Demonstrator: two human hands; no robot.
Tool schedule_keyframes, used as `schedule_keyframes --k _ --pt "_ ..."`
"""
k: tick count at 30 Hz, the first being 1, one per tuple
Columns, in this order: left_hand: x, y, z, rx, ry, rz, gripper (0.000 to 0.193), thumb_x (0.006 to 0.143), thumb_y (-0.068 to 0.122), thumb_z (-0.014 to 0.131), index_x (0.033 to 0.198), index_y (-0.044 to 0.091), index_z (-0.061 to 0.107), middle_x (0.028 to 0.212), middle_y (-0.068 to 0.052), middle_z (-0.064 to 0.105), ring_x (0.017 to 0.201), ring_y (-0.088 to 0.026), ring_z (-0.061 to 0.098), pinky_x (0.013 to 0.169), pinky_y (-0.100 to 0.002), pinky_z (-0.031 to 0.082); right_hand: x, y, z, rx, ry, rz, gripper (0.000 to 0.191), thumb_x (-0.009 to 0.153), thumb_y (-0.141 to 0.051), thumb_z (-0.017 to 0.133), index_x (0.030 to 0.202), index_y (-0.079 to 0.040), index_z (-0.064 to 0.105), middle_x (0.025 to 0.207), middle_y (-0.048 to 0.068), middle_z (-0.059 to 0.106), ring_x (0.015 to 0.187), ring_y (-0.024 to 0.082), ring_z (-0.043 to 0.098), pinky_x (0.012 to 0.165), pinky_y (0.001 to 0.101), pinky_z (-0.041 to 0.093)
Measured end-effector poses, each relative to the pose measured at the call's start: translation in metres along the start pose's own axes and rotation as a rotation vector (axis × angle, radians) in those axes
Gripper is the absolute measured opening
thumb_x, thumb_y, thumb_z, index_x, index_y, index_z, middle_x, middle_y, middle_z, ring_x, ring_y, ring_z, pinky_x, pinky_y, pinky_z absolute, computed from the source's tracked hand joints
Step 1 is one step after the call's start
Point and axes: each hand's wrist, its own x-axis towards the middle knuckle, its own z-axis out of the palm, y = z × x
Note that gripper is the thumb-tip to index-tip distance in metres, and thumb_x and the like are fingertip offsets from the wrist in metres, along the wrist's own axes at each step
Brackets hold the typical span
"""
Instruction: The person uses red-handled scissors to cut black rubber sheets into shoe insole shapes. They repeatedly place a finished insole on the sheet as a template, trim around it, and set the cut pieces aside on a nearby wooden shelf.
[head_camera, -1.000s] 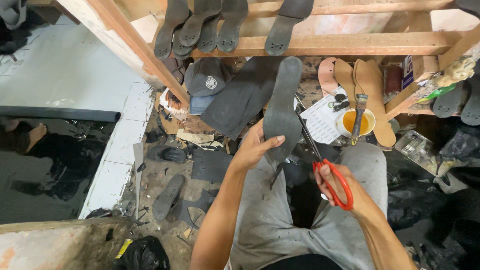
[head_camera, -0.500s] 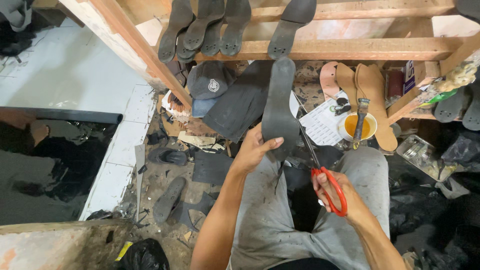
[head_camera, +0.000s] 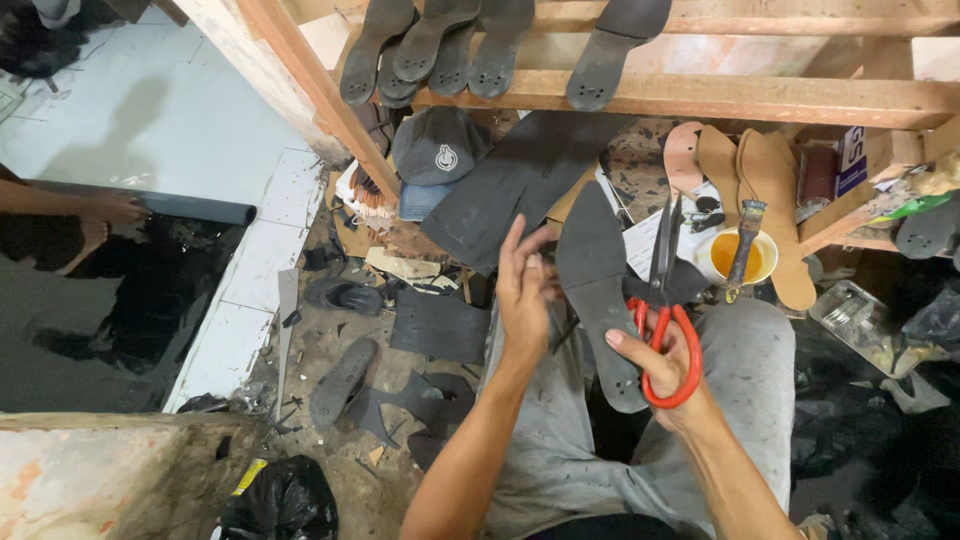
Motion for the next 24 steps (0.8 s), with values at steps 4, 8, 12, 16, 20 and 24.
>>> schedule_keyframes --k 4,8,12,16,20,24 --pt "-0.009 -0.02 -0.009 -0.079 -0.072 -0.148 0.032 0.104 0.006 0.063 0.135 -0.004 0.062 0.115 -0.013 0.068 0.092 -0.011 0.063 0.077 -0.026 0.053 0.01 0.012 -0.003 -0.104 0.044 -0.085 0.025 0.093 -0.016 0.077 0.107 0.0 0.063 0.098 -0.001 0.057 0.092 0.007 0.055 0.083 0.0259 0.044" --pt "-0.016 -0.021 -0.021 -0.018 -0.203 -0.067 0.03 0.101 0.002 0.064 0.129 -0.009 0.065 0.112 -0.006 0.073 0.097 -0.008 0.066 0.087 -0.023 0.054 0.026 0.019 -0.009 0.023 0.151 -0.002 0.027 0.094 -0.02 0.076 0.11 -0.003 0.062 0.085 0.001 0.057 0.07 0.011 0.054 0.061 0.0273 0.043" --pt "-0.025 -0.015 -0.024 -0.013 -0.315 -0.162 0.033 0.102 0.001 0.063 0.133 -0.008 0.064 0.112 -0.005 0.072 0.098 -0.006 0.064 0.087 -0.023 0.053 0.036 0.017 -0.004 0.061 0.227 -0.125 0.044 0.078 -0.006 0.083 0.111 -0.004 0.054 0.08 0.001 0.059 0.063 0.013 0.059 0.056 0.0285 0.048" --pt "-0.027 -0.018 -0.035 0.012 -0.281 -0.151 0.034 0.103 0.004 0.062 0.134 -0.008 0.064 0.113 -0.004 0.072 0.1 -0.007 0.064 0.09 -0.023 0.053 0.04 0.009 0.001 0.056 0.196 -0.023 0.037 0.08 -0.01 0.08 0.108 -0.005 0.055 0.078 0.002 0.063 0.06 0.015 0.065 0.053 0.0284 0.052" --pt "-0.021 -0.031 -0.09 0.039 -0.139 -0.127 0.034 0.104 0.013 0.061 0.133 -0.006 0.065 0.109 -0.005 0.073 0.097 -0.009 0.066 0.089 -0.024 0.054 0.049 0.003 -0.01 0.041 0.058 0.3 0.03 0.092 -0.031 0.066 0.101 -0.003 0.062 0.075 0.013 0.074 0.051 0.014 0.062 0.039 0.0244 0.039" --pt "-0.022 -0.032 -0.195 0.271 0.247 -0.063 0.042 0.1 0.016 0.064 0.136 -0.005 0.06 0.102 -0.007 0.075 0.088 -0.011 0.067 0.078 -0.025 0.054 0.059 0.012 -0.024 -0.202 0.049 0.198 0.029 0.096 -0.03 0.068 0.104 -0.002 0.063 0.073 0.012 0.069 0.048 0.013 0.055 0.042 0.0247 0.04"
